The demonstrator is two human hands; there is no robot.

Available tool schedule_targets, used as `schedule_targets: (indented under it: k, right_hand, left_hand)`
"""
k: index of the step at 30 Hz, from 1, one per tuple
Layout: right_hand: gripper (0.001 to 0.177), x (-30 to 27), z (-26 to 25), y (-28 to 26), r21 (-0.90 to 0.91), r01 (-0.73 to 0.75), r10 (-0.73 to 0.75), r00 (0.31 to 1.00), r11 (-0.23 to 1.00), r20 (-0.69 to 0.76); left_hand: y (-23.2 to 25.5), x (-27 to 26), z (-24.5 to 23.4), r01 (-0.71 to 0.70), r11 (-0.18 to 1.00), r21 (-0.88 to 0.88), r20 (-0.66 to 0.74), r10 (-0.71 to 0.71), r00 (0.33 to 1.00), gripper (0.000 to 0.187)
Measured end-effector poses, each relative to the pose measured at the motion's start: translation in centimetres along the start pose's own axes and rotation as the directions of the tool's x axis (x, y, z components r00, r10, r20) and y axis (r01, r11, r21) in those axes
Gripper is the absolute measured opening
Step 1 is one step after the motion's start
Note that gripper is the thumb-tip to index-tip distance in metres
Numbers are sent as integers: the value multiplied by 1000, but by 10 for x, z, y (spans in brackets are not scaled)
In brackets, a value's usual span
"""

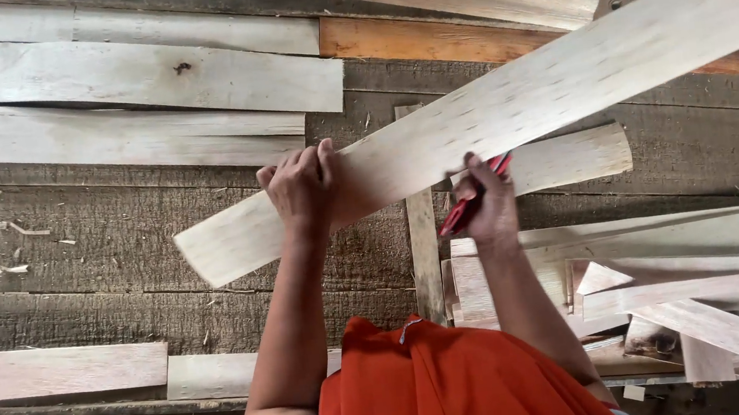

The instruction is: The person uses a red utility knife to cut several long wooden planks on a wooden workbench. They position each plank, score it with the knife, and break it apart, repeating the process for multiple pieces.

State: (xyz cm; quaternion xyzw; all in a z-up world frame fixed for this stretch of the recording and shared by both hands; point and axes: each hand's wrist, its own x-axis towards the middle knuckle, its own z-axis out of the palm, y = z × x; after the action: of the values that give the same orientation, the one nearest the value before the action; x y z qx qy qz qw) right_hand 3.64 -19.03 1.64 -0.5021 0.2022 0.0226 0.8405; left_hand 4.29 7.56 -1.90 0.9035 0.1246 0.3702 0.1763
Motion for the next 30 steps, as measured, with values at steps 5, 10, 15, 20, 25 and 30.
schedule_targets:
  k: [5, 10, 15, 20, 25, 30]
  right_hand:
    - [29, -36, 24, 35, 11, -125, 125, 986, 992, -109]
    - [35, -15, 3, 6, 208, -64, 95, 985, 976, -141]
    - [21, -34, 17, 67, 231, -258, 290, 949, 938, -120]
    - [27, -15, -28, 99, -501, -119, 172, 983, 857, 60]
    - [63, -21, -22, 74, -985, 175, -12, 985, -7, 175]
    - [59, -10, -36, 95, -996, 87, 40, 996, -20, 86]
  left_hand:
    - [32, -8, 16, -66, 991, -116, 81, 76, 994, 29]
    - [7, 5, 8, -95, 990, -107, 161, 111, 981, 33]
    - [59, -4, 5, -184, 980, -82, 185, 196, 963, 22]
    - [32, -13, 34, -86, 990, -108, 237, 110, 965, 30]
    - [-2, 3, 28, -36, 997, -68, 339, 57, 939, 38]
    - [-43, -6, 30, 14, 998, 53, 517, -40, 855, 43]
